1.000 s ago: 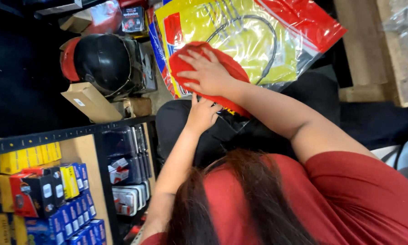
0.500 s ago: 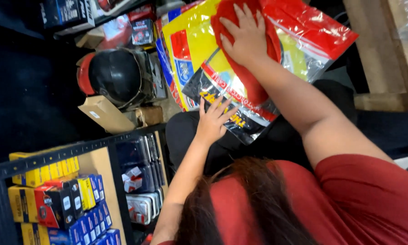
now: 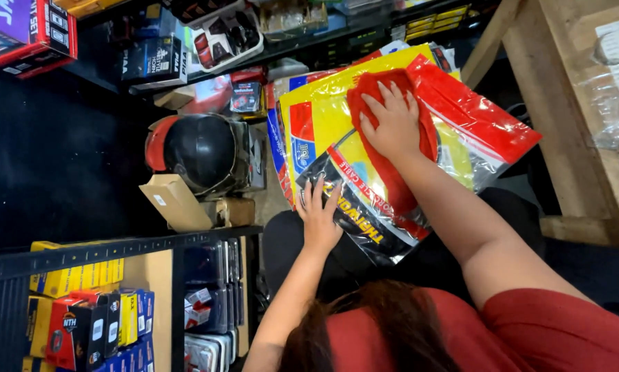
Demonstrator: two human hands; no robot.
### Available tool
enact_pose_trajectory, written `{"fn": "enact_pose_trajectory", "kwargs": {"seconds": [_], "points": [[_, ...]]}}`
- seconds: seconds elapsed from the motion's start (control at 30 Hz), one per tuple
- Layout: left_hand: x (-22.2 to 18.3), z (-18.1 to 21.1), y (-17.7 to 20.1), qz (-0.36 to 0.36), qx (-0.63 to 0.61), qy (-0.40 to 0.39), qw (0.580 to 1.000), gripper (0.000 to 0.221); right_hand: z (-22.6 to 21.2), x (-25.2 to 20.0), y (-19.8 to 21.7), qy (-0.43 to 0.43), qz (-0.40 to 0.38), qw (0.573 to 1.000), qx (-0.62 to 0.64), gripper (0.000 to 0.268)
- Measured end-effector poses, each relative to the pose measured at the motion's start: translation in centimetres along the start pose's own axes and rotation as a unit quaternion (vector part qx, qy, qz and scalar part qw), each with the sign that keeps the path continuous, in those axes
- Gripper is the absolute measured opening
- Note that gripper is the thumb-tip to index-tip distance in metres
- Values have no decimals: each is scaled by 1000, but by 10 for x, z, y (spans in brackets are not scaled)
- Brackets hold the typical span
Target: The person wipes down plastic-packaged motorcycle parts with a cloth and organizes them on shelving units.
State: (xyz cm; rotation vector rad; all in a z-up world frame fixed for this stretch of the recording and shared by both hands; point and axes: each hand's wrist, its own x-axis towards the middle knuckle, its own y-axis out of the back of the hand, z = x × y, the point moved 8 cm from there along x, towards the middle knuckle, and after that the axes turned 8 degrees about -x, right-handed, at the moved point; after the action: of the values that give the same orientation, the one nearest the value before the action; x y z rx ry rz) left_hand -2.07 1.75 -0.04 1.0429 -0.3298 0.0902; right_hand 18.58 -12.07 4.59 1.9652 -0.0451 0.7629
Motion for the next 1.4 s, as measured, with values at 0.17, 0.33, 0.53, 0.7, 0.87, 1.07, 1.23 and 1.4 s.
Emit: {"fn": "enact_pose_trajectory", "kwargs": {"seconds": [0.17,0.33,0.53,0.7,0.87,1.07,1.23,1.4], "points": [[4,-4,7,41,10,30,999,82,5,3,-1,-11,-8,1000,11,43],[-2,1,4,66,50,1,997,79,5,2,-3,-6,1,1000,16,43],[-6,12,2,32,52,-19,998,81,-24,-15,-15,2,-29,997,-66,44],[-13,-18,-31,-32,59,21,998,70,-95,-88,-5,140,-100,985,24,50],[-6,3,-10,-29,89,18,995,70,-66,-89,12,70,-139,987,37,54],[-1,13,3,14,76,-4,997,84,35,-34,20,-73,-97,990,-68,60],[0,19,4,28,68,-25,997,79,69,3,5,-134,-83,986,-49,63],[-1,20,5,10,81,-10,997,82,77,6,-11,-137,-86,986,-48,62]]}}
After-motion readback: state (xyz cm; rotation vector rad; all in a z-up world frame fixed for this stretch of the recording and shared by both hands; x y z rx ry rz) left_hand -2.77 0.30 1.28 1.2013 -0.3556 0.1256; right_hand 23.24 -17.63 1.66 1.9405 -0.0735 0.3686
